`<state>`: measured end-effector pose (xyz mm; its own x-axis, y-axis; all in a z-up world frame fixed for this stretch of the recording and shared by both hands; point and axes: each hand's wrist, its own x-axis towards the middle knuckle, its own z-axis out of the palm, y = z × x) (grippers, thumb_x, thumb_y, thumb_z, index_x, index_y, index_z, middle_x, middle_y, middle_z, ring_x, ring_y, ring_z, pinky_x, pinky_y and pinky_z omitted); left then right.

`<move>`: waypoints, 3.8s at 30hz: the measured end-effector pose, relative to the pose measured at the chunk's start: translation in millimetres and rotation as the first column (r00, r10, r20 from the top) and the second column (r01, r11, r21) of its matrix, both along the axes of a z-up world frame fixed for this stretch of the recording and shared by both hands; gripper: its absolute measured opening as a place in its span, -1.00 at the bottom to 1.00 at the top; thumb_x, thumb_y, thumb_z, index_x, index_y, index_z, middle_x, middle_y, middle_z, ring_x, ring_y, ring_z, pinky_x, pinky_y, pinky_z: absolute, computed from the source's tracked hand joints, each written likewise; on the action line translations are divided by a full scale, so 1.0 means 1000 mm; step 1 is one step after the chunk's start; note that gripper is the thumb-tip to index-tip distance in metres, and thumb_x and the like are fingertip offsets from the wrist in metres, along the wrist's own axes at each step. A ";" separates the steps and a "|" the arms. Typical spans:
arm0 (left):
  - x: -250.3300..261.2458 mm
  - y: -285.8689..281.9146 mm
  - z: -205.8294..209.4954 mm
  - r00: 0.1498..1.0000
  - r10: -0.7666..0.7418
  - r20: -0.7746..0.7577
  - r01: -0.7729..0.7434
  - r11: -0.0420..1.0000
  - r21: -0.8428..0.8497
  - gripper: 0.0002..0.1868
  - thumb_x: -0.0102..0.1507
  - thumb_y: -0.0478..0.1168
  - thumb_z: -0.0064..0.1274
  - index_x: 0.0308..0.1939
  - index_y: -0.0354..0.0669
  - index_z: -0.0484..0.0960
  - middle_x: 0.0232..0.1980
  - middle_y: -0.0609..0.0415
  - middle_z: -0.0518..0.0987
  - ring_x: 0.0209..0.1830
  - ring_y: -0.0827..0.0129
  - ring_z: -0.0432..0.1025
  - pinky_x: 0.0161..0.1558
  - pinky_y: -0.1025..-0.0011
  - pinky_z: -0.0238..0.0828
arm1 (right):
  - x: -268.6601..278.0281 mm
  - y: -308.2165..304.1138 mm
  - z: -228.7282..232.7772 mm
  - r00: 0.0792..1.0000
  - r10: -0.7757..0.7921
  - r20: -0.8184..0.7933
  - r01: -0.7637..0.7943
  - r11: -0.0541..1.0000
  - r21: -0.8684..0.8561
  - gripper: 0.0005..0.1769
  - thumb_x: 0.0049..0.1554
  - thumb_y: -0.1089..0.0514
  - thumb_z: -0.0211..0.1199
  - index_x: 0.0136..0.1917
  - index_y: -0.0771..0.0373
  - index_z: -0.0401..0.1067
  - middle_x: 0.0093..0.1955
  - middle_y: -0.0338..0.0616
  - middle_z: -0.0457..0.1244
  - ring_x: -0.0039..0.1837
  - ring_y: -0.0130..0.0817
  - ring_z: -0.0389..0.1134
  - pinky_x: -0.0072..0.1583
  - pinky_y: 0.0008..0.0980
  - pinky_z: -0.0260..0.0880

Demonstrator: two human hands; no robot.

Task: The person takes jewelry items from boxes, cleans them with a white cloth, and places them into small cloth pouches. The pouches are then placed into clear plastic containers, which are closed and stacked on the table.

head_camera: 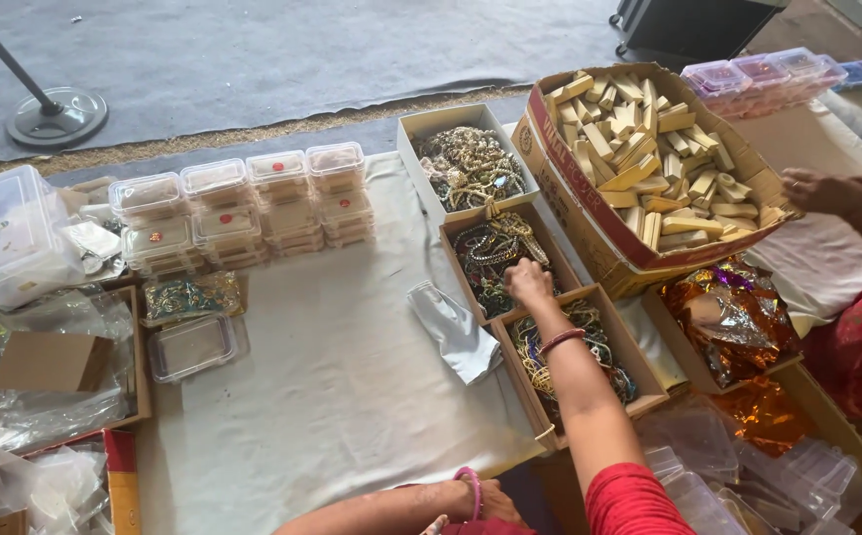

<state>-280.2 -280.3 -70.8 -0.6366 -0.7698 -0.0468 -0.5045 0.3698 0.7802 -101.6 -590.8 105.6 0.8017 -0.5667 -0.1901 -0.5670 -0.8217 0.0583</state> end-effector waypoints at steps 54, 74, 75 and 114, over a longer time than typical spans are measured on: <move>0.238 0.192 0.258 0.138 0.742 -0.656 -0.946 0.295 0.134 -0.50 0.31 -0.12 0.22 0.26 -0.26 0.54 0.13 0.03 0.65 0.20 0.33 0.46 0.28 0.28 0.30 | 0.015 0.272 0.189 0.758 0.425 0.494 -0.617 0.223 0.755 -0.82 0.13 0.22 0.39 -0.02 0.36 0.54 -0.22 -0.27 0.37 -0.16 -0.65 0.31 -0.13 -0.56 0.39; 0.229 0.187 0.164 -0.236 0.971 -0.050 -0.969 -0.231 0.090 -0.71 0.24 -0.05 0.18 -0.03 -0.06 0.76 -0.13 0.00 0.72 -0.16 0.21 0.59 -0.12 0.30 0.49 | 0.018 0.307 -0.039 0.878 0.287 0.384 -0.461 0.285 0.840 -0.48 0.05 0.04 0.39 0.28 0.14 0.45 0.13 -0.11 0.43 0.17 -0.20 0.47 0.19 -0.21 0.45; 0.233 0.184 0.168 -0.241 0.969 -0.043 -0.967 -0.237 0.090 -0.71 0.24 -0.05 0.18 -0.03 -0.06 0.76 -0.13 0.00 0.72 -0.16 0.21 0.59 -0.12 0.30 0.49 | 0.020 0.303 -0.046 0.877 0.290 0.384 -0.461 0.277 0.843 -0.48 0.05 0.04 0.39 0.28 0.14 0.45 0.13 -0.11 0.43 0.17 -0.20 0.47 0.19 -0.21 0.45; 0.255 0.223 0.088 -0.444 0.896 -0.021 -0.780 -0.375 0.501 -0.71 0.23 -0.09 0.15 -0.06 -0.16 0.74 -0.25 0.09 0.75 -0.31 0.36 0.64 -0.18 0.40 0.59 | -0.019 0.193 -0.072 0.652 0.618 0.440 -0.551 0.784 -0.284 -0.31 -0.37 0.17 0.27 0.13 0.18 0.56 0.24 0.30 0.32 0.16 0.16 0.41 0.11 0.03 0.39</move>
